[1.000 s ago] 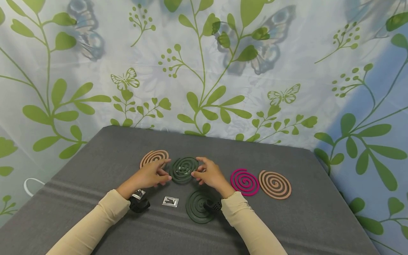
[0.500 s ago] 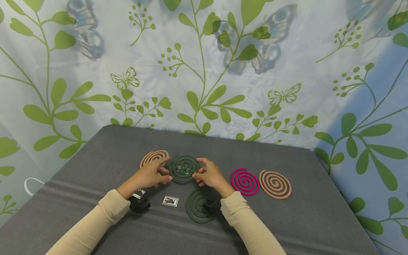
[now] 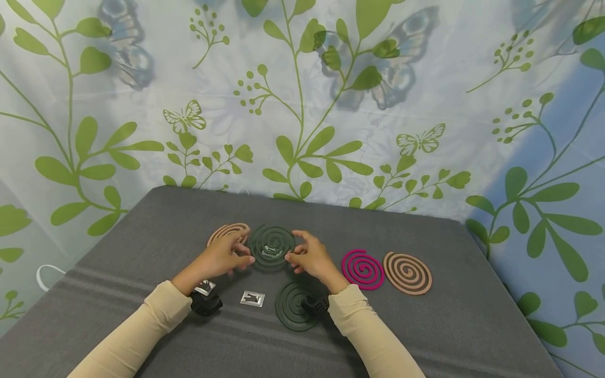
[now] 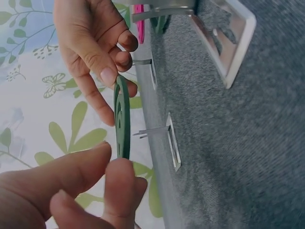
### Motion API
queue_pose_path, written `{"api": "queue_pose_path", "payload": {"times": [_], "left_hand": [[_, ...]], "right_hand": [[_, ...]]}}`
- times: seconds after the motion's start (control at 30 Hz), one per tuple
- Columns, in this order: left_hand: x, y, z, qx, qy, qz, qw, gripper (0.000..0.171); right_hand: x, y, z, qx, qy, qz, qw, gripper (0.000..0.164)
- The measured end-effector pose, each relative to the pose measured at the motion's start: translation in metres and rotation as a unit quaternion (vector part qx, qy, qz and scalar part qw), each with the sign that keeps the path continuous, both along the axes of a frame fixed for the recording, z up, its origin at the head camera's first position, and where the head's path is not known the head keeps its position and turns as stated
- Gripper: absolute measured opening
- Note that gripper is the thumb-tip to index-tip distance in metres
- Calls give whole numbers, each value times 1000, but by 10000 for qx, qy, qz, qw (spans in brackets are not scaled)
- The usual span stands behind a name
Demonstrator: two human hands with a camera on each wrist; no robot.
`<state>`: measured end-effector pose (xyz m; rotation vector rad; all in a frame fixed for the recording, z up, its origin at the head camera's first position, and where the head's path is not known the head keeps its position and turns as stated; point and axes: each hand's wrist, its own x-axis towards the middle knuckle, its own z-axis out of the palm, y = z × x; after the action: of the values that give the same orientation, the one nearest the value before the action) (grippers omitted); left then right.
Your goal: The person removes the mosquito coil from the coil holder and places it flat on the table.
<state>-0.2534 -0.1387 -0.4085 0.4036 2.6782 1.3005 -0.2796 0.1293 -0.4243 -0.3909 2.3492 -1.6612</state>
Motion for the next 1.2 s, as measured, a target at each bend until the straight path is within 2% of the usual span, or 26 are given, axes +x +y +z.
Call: {"api": "queue_pose_path", "payload": {"times": [0.2,0.43,0.83,1.2], "left_hand": [[-2,-2,4,201,136,-26,9997,80],[0,-3,8,406,174,-216,9988,81],[2,1,13,725,175,-617,9953,80],[15,8,24,822,226,-796,9932,80]], "right_hand": [[3,5,4,-115,116,164,9997,68],[5,14,5,-347,268,413,9982,71],[9,35,9,-955,145,918,9911,83],[19,51,15,-1087,57,1118,9878,90]]}}
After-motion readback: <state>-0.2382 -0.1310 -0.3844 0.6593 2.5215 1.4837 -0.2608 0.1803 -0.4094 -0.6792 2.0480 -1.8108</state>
